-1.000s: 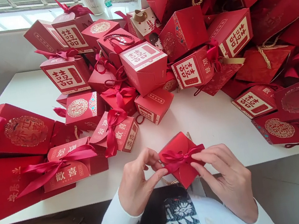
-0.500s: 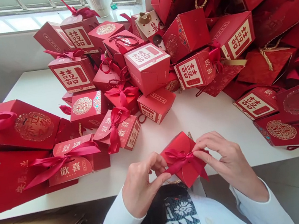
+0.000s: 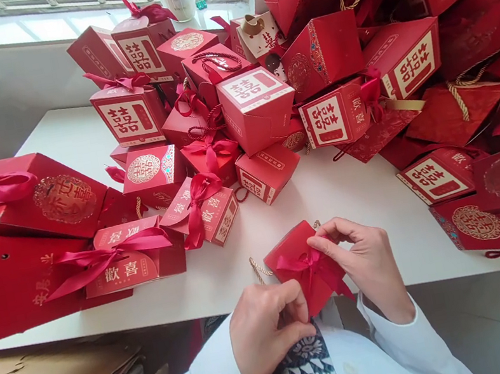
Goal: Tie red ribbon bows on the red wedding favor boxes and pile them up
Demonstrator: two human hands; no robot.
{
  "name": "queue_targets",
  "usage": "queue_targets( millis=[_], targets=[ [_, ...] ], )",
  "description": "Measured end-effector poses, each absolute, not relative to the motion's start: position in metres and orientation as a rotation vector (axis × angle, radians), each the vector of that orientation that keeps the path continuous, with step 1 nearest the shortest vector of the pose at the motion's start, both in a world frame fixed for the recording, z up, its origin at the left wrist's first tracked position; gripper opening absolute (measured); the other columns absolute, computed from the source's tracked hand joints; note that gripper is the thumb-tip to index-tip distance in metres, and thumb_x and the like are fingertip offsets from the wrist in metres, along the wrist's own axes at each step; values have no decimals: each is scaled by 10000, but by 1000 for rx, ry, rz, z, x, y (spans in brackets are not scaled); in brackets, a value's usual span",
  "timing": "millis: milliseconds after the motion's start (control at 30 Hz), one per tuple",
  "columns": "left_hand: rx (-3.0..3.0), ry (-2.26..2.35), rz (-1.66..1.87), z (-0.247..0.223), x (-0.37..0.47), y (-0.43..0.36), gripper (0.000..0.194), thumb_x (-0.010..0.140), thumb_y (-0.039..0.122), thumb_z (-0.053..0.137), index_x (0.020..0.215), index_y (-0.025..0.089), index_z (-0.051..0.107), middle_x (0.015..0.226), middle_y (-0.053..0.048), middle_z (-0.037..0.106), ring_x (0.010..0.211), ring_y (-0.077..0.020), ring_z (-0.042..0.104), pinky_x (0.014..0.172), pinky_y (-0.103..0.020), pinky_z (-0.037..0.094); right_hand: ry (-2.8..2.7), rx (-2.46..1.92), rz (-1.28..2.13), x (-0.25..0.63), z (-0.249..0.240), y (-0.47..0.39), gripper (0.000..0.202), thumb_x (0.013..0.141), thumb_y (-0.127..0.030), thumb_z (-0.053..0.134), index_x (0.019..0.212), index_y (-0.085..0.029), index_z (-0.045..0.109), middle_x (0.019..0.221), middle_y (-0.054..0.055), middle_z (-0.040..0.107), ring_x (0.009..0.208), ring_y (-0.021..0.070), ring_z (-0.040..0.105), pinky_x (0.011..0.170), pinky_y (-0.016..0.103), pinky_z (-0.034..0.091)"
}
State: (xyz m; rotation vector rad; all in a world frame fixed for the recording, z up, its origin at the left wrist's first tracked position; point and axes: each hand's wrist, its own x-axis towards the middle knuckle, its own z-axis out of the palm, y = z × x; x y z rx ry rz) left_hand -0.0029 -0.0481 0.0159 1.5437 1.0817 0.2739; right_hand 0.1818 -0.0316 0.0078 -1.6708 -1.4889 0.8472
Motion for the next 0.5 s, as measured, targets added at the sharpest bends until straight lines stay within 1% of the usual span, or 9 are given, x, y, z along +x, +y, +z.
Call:
queue_targets(
  millis=[200, 300, 400, 500],
  targets=[
    [1573, 1146, 251, 17, -2, -48, 239, 690, 66, 730, 618, 157, 521, 553, 93, 513, 508, -42, 431, 528, -149, 316, -1370, -1669, 940, 180, 3, -29, 187, 780, -339, 691, 657, -206, 646, 626, -47, 618, 564, 99, 491, 567, 213, 403],
    [1581, 1158, 265, 16, -3, -48, 226, 695, 75, 725, 618, 158, 529, 556, 89, 522, 508, -46, 440, 525, -148, 325, -1340, -1663, 966, 180, 1, -27, 211, 772, -365, 694, 658, -196, 641, 617, -43, 601, 565, 99, 473, 559, 216, 396],
    [1585, 1130, 277, 12, -4, -49, 200, 699, 105, 720, 625, 166, 546, 560, 78, 539, 511, -59, 465, 516, -154, 344, -1427, -1622, 1006, 186, 1, -24, 265, 784, -392, 681, 637, -190, 596, 602, -45, 542, 569, 97, 431, 557, 222, 369],
    [1586, 1107, 283, 9, -6, -49, 191, 701, 118, 718, 628, 169, 549, 563, 73, 546, 505, -63, 465, 509, -154, 349, -1542, -1468, 1160, 196, 3, -18, 374, 790, -458, 663, 590, -188, 499, 585, -48, 449, 563, 98, 378, 550, 235, 342]
  ],
)
